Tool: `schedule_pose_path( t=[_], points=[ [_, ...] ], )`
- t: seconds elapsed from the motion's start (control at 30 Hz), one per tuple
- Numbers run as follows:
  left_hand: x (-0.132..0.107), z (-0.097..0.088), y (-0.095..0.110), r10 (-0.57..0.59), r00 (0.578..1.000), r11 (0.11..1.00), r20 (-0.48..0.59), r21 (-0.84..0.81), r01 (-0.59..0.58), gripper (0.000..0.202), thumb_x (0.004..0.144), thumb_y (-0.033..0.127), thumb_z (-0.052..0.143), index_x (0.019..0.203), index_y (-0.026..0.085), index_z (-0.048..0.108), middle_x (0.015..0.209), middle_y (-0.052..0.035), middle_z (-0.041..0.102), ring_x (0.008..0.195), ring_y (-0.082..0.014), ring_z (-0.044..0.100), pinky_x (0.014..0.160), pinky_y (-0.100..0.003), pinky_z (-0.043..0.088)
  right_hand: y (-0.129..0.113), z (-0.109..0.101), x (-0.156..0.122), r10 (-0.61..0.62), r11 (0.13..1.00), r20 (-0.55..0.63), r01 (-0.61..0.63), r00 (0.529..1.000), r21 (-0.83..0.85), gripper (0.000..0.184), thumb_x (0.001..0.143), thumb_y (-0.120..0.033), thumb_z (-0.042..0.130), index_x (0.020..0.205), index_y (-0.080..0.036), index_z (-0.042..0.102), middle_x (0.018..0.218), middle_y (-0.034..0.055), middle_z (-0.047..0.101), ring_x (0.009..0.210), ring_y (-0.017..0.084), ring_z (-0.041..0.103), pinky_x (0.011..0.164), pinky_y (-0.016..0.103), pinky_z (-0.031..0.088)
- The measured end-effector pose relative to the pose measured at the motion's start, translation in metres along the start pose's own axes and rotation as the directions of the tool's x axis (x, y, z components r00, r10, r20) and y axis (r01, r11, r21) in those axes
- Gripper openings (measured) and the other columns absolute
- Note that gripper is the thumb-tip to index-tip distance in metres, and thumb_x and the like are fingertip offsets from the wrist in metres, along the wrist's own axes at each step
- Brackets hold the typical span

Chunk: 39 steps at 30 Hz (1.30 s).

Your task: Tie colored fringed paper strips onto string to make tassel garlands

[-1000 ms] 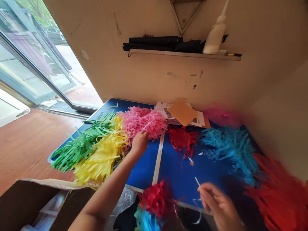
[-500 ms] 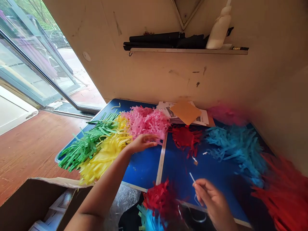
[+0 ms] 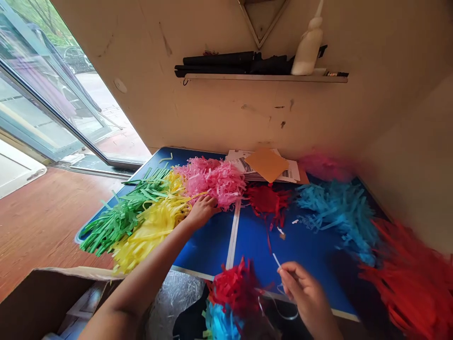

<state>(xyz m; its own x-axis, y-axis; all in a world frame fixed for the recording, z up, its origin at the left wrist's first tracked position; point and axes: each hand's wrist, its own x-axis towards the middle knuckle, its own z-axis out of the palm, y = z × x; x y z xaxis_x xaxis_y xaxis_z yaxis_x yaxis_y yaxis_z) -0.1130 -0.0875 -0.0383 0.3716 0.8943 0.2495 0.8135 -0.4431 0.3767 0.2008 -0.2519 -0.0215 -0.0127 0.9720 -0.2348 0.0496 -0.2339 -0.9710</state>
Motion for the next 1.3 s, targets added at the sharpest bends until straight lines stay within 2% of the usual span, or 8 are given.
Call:
schedule_pose_path(
  t=[0.17,0.3,0.4,0.47,0.63,0.9,1.07,1.3],
  points=[
    [0.010,-0.030,0.011,-0.024,0.963,0.998,-0.269,-0.062,0.008,0.024,0.092,0.034,0.052,0.093,0.022,0.073,0.104,-0.0090,0.063,0.100,-0.0220,0.055,0.088,-0.037,0.043,0.009,-0.002,0.004,-0.009,1.000,0.060,0.010,0.998,-0.007,0.041,0.080,-0.060,0.064,0.077,-0.018,0.063,0.055,-0.0029,0.047,0.051,0.011,0.045,0.047,0.020,0.038],
    [0.001,-0.061,0.055,-0.277,0.784,0.833,-0.556,-0.545,-0.093,0.025,0.094,0.036,0.050,0.107,0.022,0.067,0.112,-0.0077,0.065,0.102,-0.0202,0.060,0.084,-0.033,0.048,0.012,0.001,0.009,-0.035,0.997,-0.019,0.037,0.999,0.074,0.042,0.080,-0.060,0.065,0.079,-0.018,0.062,0.054,-0.0031,0.048,0.048,0.010,0.044,0.046,0.020,0.037],
    [-0.017,-0.054,0.101,-0.266,0.944,0.585,-0.195,-0.811,-0.003,0.028,0.085,0.039,0.064,0.106,0.020,0.061,0.086,-0.0035,0.069,0.076,-0.0165,0.064,0.068,-0.027,0.049,0.010,0.008,0.014,-0.044,0.975,-0.150,0.075,0.988,0.208,0.039,0.081,-0.057,0.066,0.082,-0.019,0.060,0.054,-0.0044,0.048,0.048,0.009,0.042,0.046,0.019,0.036],
    [-0.028,-0.036,0.128,-0.193,0.976,0.439,0.097,-0.881,0.174,0.027,0.082,0.042,0.068,0.092,0.017,0.061,0.079,-0.0036,0.068,0.070,-0.0152,0.063,0.065,-0.025,0.047,0.005,0.015,0.018,-0.037,0.952,-0.174,0.088,0.984,0.294,0.038,0.081,-0.056,0.067,0.083,-0.020,0.058,0.055,-0.0053,0.047,0.048,0.008,0.042,0.046,0.019,0.035],
    [-0.046,0.007,0.167,-0.238,0.870,0.093,0.431,-0.882,0.462,0.038,0.075,0.052,0.071,0.077,0.016,0.058,0.067,0.0017,0.060,0.057,-0.0086,0.049,0.055,-0.020,0.036,-0.005,0.030,0.028,-0.078,0.946,-0.043,0.088,0.996,0.313,0.037,0.080,-0.054,0.068,0.083,-0.019,0.058,0.056,-0.0050,0.051,0.050,0.008,0.044,0.048,0.019,0.036],
    [-0.057,0.021,0.174,-0.250,0.828,-0.085,0.502,-0.863,0.498,0.036,0.074,0.048,0.073,0.076,0.015,0.059,0.067,0.0018,0.054,0.058,-0.0081,0.046,0.057,-0.020,0.034,-0.002,0.035,0.026,-0.115,0.959,0.047,0.099,0.992,0.265,0.030,0.082,-0.047,0.068,0.088,-0.018,0.065,0.057,-0.0041,0.054,0.050,0.008,0.046,0.051,0.020,0.038],
    [-0.058,0.022,0.174,-0.259,0.827,-0.044,0.499,-0.861,0.506,0.036,0.074,0.051,0.072,0.073,0.016,0.060,0.065,0.0020,0.054,0.056,-0.0085,0.045,0.055,-0.020,0.035,-0.002,0.034,0.026,-0.127,0.972,0.029,0.118,0.992,0.205,0.030,0.084,-0.047,0.065,0.082,-0.017,0.065,0.055,-0.0036,0.054,0.049,0.010,0.047,0.051,0.021,0.039],
    [-0.063,0.019,0.179,-0.363,0.931,0.626,0.030,-0.733,0.267,0.011,0.073,0.033,0.074,0.078,0.024,0.070,0.078,-0.0029,0.071,0.077,-0.0204,0.063,0.093,-0.039,0.044,-0.004,0.037,0.021,-0.198,0.980,-0.070,0.195,0.978,-0.037,0.032,0.088,-0.047,0.058,0.075,-0.017,0.061,0.054,-0.0040,0.051,0.048,0.010,0.043,0.048,0.021,0.036]
  ],
)
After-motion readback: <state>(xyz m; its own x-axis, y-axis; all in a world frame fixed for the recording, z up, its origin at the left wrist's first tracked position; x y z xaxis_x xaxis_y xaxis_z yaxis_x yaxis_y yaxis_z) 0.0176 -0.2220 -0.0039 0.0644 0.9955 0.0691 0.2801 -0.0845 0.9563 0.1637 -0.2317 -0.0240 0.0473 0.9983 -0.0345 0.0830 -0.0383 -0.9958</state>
